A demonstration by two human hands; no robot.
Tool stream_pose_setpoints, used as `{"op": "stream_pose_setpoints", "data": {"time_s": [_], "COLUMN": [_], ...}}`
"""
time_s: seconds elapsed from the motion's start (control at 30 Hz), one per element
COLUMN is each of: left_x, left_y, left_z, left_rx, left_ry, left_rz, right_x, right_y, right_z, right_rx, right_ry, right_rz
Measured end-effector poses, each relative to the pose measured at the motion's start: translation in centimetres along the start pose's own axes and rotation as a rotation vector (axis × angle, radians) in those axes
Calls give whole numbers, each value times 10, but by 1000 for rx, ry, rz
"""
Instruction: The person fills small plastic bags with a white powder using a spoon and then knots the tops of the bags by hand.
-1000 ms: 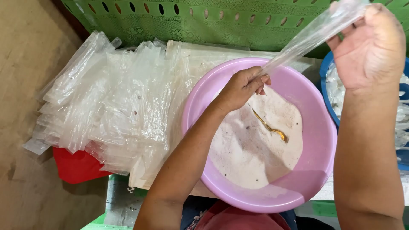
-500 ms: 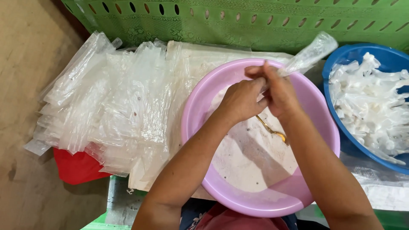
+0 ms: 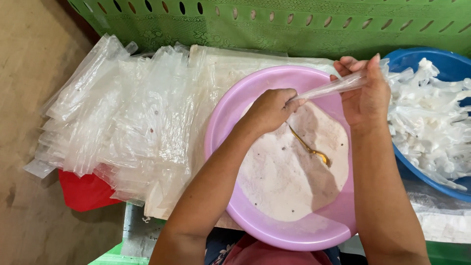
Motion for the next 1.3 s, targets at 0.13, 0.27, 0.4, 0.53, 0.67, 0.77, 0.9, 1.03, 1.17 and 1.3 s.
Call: {"op": "stream_pose_setpoints", "data": {"time_s": [0.13,0.27,0.4,0.53,0.67,0.77,0.9,1.03,1.17,1.3], "left_x": [-7,-27,-21,-10,-14,-11,11,42,30,-3], "left_y": [-21,-27,-16,7,-23,-46,-48,-45,-37,-22], "left_z": [9,27,18,10,7,0,19,15,15,19], "left_rx": [-5,-58,-85,28,176,364,167,-91,-203,-164], "left_ry": [-2,-34,4,64,35,88,326,651,454,41], "left_rz": [-135,-326,-97,189,289,230,89,-558,-916,-966], "right_x": [-26,-84,-106,-90,-56,-21,-22,-22,-63,-44], "right_y": [-5,34,29,23,4,4,3,48,63,83], "right_z": [-5,-34,-52,-42,-24,-8,-9,-17,-53,-41], "right_rx": [-8,-303,65,140,196,239,232,-151,-352,-357], "right_ry": [-70,-212,-434,-325,-204,-96,-53,-80,-287,-350], "right_rz": [-1,-203,-468,-350,-349,-506,-446,-378,-452,-375]}}
Point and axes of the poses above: each hand's wrist, its own z-axis towards the middle knuckle, its own x-axis out of the back of the hand, y = z × x, the point moved 8 cm from there along z, towards the middle knuckle, and after that the axes turned 8 degrees about x, right-handed, at the moved point
